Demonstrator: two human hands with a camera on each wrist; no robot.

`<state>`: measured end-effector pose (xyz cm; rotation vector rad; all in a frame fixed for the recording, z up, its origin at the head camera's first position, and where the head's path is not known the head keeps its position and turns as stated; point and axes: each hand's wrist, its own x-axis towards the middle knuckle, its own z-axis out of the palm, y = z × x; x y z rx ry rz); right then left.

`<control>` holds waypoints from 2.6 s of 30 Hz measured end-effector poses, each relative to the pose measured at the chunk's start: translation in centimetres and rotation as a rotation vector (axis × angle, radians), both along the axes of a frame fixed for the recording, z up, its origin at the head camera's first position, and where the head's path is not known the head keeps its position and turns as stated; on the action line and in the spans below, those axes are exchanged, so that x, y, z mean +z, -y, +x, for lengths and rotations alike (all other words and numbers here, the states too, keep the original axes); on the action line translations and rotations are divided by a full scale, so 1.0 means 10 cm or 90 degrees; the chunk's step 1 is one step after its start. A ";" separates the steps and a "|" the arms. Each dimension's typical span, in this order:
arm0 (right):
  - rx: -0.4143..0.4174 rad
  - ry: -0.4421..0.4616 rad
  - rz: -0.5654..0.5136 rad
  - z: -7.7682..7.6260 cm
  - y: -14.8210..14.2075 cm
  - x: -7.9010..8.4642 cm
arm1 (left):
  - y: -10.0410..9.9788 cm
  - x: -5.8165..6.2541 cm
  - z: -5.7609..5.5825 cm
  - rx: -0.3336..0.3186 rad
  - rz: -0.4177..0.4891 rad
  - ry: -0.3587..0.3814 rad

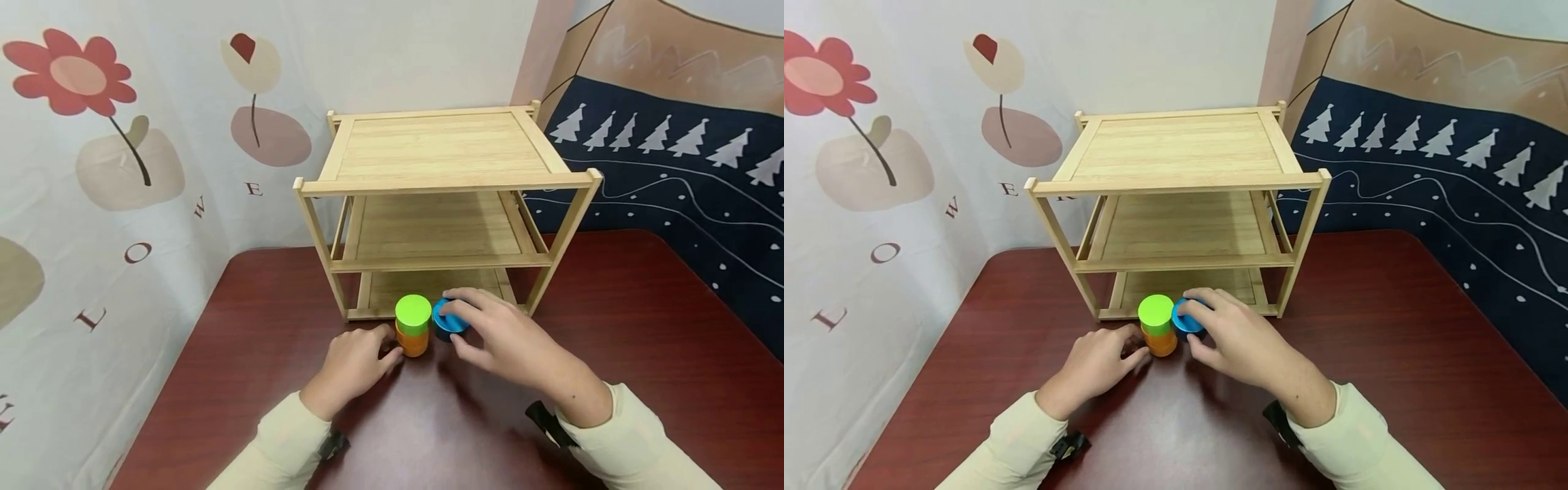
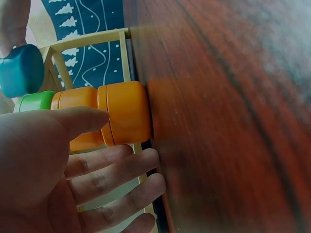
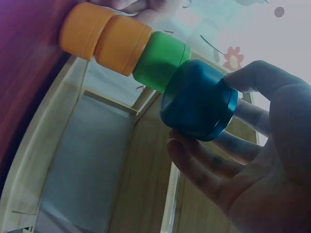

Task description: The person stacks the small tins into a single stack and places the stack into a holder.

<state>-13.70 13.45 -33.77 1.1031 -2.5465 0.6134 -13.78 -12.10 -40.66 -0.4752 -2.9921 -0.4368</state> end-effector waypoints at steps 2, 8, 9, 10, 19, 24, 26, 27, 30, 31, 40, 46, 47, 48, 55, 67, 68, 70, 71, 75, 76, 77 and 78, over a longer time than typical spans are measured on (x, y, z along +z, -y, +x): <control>0.001 -0.004 -0.011 -0.01 0.01 0.02 | -0.01 0.00 0.00 -0.002 0.001 0.001; 0.004 -0.010 -0.033 -0.03 0.09 0.06 | 0.00 0.00 0.00 -0.002 0.001 -0.002; 0.003 -0.011 -0.033 -0.04 0.10 0.07 | 0.00 0.00 0.00 -0.003 0.001 -0.002; 0.004 -0.011 -0.031 -0.04 0.11 0.07 | 0.00 0.00 0.00 -0.004 0.001 -0.003; 0.019 -0.003 -0.026 -0.10 0.23 0.09 | 0.02 -0.01 0.01 -0.003 -0.001 0.000; 0.026 0.002 -0.016 -0.14 0.30 0.08 | 0.03 -0.02 0.02 0.000 0.004 0.005; 0.030 0.003 -0.016 -0.16 0.33 0.08 | 0.03 -0.03 0.02 0.000 0.006 0.009; 0.031 0.003 -0.015 -0.16 0.34 0.08 | 0.03 -0.02 0.02 0.000 0.008 0.011; 0.035 0.003 -0.011 -0.18 0.37 0.09 | 0.03 -0.02 0.02 -0.002 0.008 0.014; 0.037 0.004 -0.009 -0.19 0.37 0.09 | 0.03 -0.02 0.02 -0.002 0.008 0.015; 0.031 0.012 0.001 -0.24 0.39 0.08 | 0.01 0.00 -0.01 -0.013 0.004 0.012; 0.030 0.007 -0.001 -0.25 0.40 0.06 | 0.01 0.00 -0.02 -0.014 0.008 0.010; 0.031 0.005 -0.002 -0.25 0.39 0.06 | 0.01 0.00 -0.02 -0.014 0.008 0.010; 0.032 0.004 -0.002 -0.25 0.39 0.06 | 0.01 0.00 -0.02 -0.015 0.008 0.010; 0.037 -0.001 -0.006 -0.25 0.40 0.05 | 0.02 0.00 -0.02 -0.016 0.008 0.006; -0.005 0.037 -0.049 -0.21 0.27 0.02 | 0.01 0.01 -0.01 -0.011 0.039 0.028; -0.006 0.047 -0.067 -0.20 0.25 0.01 | 0.01 0.01 -0.01 -0.011 0.046 0.035; -0.010 0.076 -0.106 -0.19 0.19 -0.01 | 0.01 0.02 -0.01 -0.006 0.064 0.053; -0.015 0.090 -0.124 -0.18 0.17 -0.03 | 0.01 0.02 -0.01 -0.004 0.074 0.061; -0.044 0.154 -0.184 -0.17 0.07 -0.09 | 0.02 0.04 -0.01 0.014 0.117 0.087; -0.052 0.168 -0.192 -0.17 0.05 -0.10 | 0.03 0.05 -0.01 0.018 0.131 0.090; -0.059 0.180 -0.196 -0.17 0.03 -0.12 | 0.03 0.06 -0.01 0.021 0.147 0.090; -0.060 0.195 -0.202 -0.17 0.02 -0.13 | 0.04 0.08 0.00 0.025 0.164 0.090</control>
